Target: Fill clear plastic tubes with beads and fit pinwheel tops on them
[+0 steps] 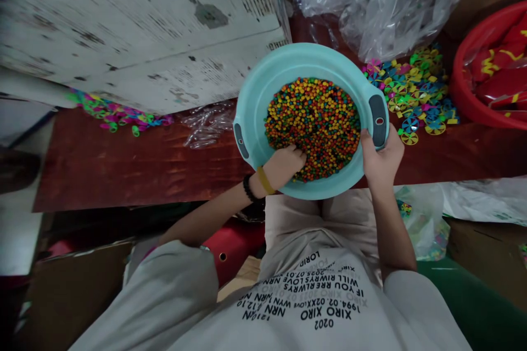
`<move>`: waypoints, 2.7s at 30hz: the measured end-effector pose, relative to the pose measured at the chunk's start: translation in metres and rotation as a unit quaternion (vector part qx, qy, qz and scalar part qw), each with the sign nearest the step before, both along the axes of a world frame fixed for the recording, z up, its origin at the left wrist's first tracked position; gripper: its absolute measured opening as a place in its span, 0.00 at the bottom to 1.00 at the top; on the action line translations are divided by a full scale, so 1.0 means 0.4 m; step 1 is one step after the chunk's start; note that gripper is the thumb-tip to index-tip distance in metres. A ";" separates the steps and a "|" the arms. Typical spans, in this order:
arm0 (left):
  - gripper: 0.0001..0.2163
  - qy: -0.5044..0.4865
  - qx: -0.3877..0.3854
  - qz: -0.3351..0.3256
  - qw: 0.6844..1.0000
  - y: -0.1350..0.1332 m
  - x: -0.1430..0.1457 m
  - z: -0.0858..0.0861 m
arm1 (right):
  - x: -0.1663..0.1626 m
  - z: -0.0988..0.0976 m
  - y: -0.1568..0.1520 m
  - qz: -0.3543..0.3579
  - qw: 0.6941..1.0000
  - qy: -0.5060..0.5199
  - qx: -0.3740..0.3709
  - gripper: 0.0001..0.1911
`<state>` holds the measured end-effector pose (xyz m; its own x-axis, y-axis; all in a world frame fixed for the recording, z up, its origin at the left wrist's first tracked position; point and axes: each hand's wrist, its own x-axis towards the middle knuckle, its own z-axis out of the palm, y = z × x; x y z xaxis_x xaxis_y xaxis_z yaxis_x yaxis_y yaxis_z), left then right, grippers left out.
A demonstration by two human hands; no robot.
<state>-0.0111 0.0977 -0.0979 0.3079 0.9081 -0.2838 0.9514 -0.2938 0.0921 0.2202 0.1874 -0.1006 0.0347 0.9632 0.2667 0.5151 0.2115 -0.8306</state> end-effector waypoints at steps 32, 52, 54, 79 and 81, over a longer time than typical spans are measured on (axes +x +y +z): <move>0.19 -0.359 0.028 0.361 0.860 0.101 0.154 -0.016 | -0.002 0.022 -0.036 0.009 1.000 -0.007 0.006 0.20; 0.09 -0.650 0.085 0.511 0.556 0.298 0.168 -0.077 | -0.001 0.025 -0.054 0.003 1.000 0.004 -0.012 0.18; 0.10 -0.681 0.062 0.496 0.535 0.300 0.143 -0.062 | 0.001 0.021 -0.053 -0.003 1.000 0.025 -0.012 0.17; 0.10 -0.084 0.195 0.113 0.971 0.116 -0.176 0.086 | 0.001 -0.032 -0.018 -0.043 0.987 0.143 -0.052 0.15; 0.11 -0.020 0.193 0.067 0.979 0.124 -0.163 0.123 | -0.009 -0.013 -0.031 -0.040 0.986 0.144 -0.069 0.16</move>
<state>-0.0764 0.1473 -0.0489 0.1830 0.9783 0.0972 0.9816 -0.1873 0.0367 0.2165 0.1750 -0.1058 0.1668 0.9808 0.1010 0.2644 0.0542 -0.9629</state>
